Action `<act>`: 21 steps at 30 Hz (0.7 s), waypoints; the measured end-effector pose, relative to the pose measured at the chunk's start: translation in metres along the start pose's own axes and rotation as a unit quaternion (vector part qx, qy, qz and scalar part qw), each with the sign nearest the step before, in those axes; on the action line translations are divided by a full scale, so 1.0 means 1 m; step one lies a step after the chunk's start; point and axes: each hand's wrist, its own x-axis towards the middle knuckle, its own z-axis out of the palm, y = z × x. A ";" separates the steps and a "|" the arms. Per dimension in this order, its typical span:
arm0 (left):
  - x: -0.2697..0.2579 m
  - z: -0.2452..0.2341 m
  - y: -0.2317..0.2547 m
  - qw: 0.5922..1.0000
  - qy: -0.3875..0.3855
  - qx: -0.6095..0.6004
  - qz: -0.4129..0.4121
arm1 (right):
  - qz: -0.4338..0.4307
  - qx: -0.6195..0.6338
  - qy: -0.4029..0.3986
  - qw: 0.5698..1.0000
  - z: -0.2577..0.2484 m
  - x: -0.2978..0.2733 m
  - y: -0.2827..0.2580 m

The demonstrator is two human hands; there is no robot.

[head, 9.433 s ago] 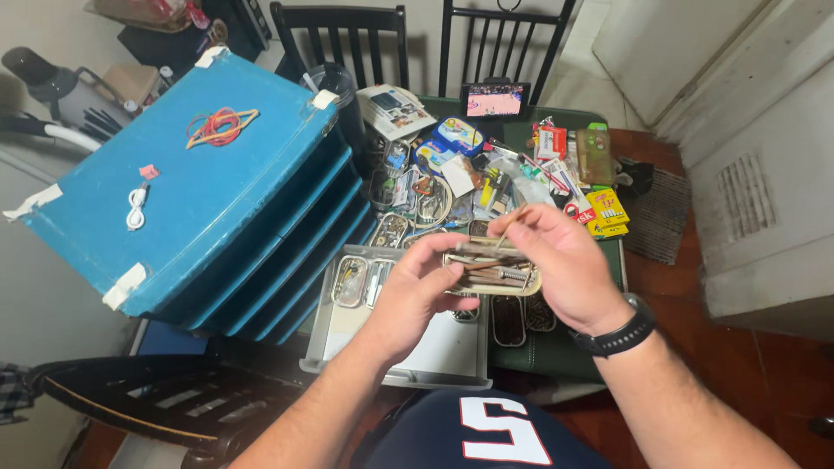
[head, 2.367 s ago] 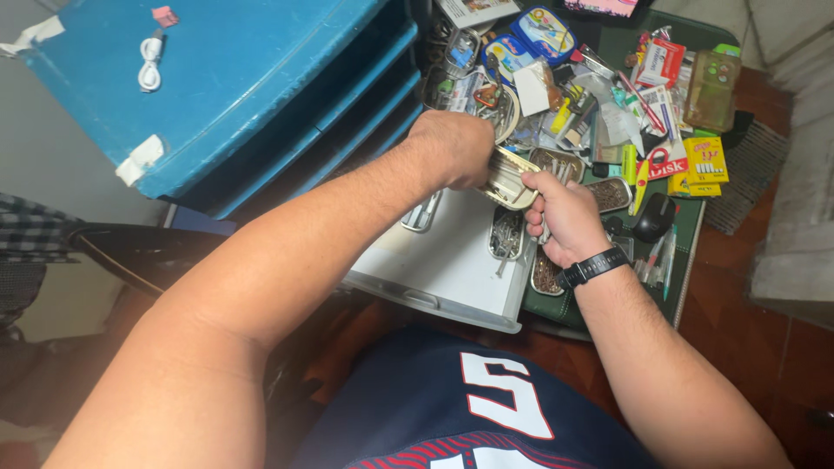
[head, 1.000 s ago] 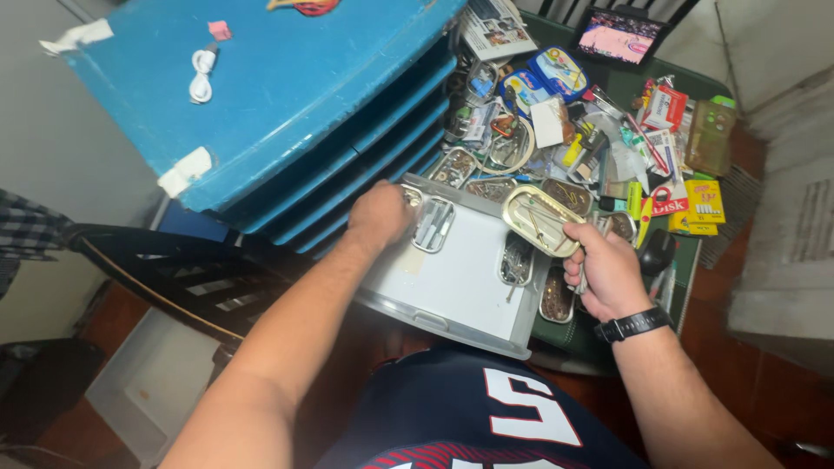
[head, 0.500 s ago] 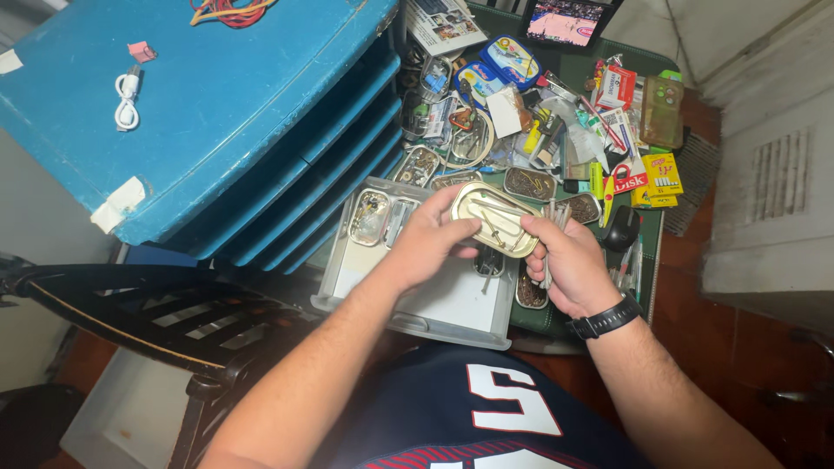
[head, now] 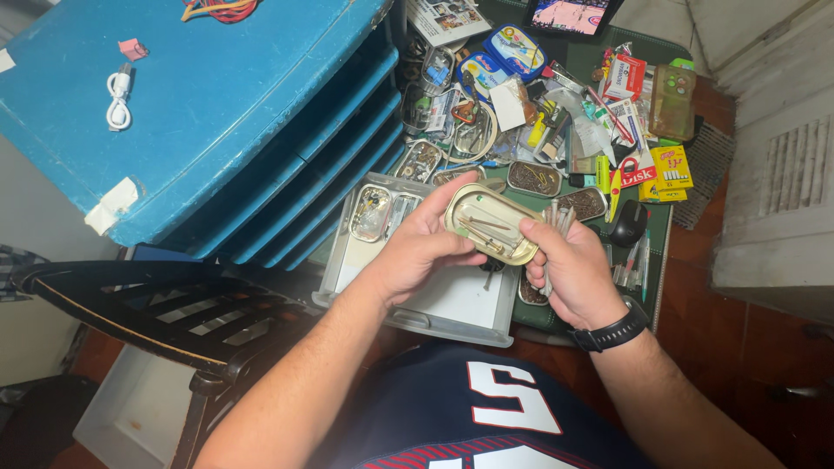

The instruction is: The person organizes small hardware items on a cluttered table. They pick up metal tins and plastic bags containing screws, nails, and fasteners, then place them into a white plastic tray. The person repeatedly sorts and arranges the items within the tray compartments.

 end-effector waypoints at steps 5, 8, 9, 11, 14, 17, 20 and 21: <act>0.001 -0.003 -0.001 0.999 0.031 -0.020 -0.001 | -0.007 0.021 -0.016 1.000 -0.004 0.005 0.003; 0.001 -0.005 0.001 0.999 0.042 -0.017 0.001 | 0.009 0.082 -0.020 0.996 -0.012 0.009 -0.004; 0.001 -0.007 0.002 0.999 0.045 -0.014 0.002 | 0.008 0.095 -0.022 0.995 -0.015 0.010 -0.008; 0.001 -0.009 0.002 0.999 0.048 0.011 0.004 | -0.019 0.055 -0.019 0.998 -0.017 0.008 -0.017; 0.003 -0.011 -0.001 0.997 0.049 0.049 0.016 | -0.144 -0.156 -0.018 0.977 -0.013 0.003 -0.031; 0.009 -0.009 -0.007 0.996 0.051 0.070 0.018 | -0.287 -0.412 -0.043 0.864 0.003 0.001 -0.041; 0.016 -0.006 -0.013 0.996 0.048 0.067 0.023 | -0.308 -0.565 -0.049 0.764 0.024 0.007 -0.046; 0.019 -0.006 -0.013 0.996 0.047 0.065 0.026 | -0.312 -0.610 -0.050 0.727 0.032 0.011 -0.048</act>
